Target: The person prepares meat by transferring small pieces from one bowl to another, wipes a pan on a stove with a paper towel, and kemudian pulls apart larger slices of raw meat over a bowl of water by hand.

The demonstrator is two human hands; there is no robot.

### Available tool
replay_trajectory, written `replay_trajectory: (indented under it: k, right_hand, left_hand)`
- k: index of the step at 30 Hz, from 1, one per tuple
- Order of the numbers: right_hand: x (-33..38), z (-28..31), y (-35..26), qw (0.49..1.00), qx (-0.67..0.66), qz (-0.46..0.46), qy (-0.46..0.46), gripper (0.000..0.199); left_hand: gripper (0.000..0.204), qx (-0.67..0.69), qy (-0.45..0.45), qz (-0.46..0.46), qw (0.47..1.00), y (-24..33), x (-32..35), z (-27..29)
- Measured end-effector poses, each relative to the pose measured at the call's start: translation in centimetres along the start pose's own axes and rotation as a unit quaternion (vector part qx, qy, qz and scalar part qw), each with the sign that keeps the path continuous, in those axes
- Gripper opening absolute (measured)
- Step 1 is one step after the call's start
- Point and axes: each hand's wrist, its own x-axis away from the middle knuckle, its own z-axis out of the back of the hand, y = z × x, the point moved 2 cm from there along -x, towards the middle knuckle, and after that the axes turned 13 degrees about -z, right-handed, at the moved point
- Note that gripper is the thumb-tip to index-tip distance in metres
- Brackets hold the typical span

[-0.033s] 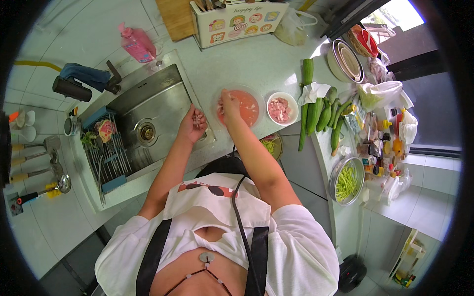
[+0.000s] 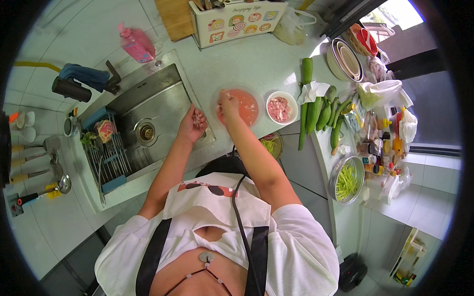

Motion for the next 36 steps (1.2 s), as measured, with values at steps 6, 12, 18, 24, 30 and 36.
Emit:
replay_trajectory:
  k: [6, 12, 18, 24, 30, 36]
  right_hand:
    - [-1.0, 1.4, 0.6, 0.978, -0.165, -0.046, -0.12, 0.022]
    - [2.3, 2.6, -1.3, 0.937, -0.304, -0.153, -0.079, 0.024]
    - [3.3, 3.8, -2.0, 0.919, -0.347, -0.178, -0.064, 0.032]
    - [3.0, 4.2, -1.8, 0.912, -0.366, -0.175, -0.066, 0.025]
    - [2.9, 4.2, -2.0, 0.887, -0.421, -0.124, -0.142, 0.023]
    - [2.1, 5.5, -1.3, 0.817, -0.475, -0.175, -0.278, 0.027]
  left_hand:
    - [0.035, 0.003, -0.041, 0.012, 0.999, -0.2, -0.3, -0.2]
    - [0.035, -0.006, -0.025, 0.012, 1.0, 0.1, -0.1, -0.6]
    - [0.035, 0.001, -0.047, 0.018, 0.999, 0.0, -0.1, -0.6]
    - [0.036, -0.01, -0.043, 0.015, 0.999, 0.1, 0.2, -1.2]
    - [0.036, -0.011, -0.042, 0.014, 0.999, 0.2, 0.3, -1.3]
    - [0.036, -0.01, -0.044, 0.017, 0.999, 0.2, 0.3, -1.6]
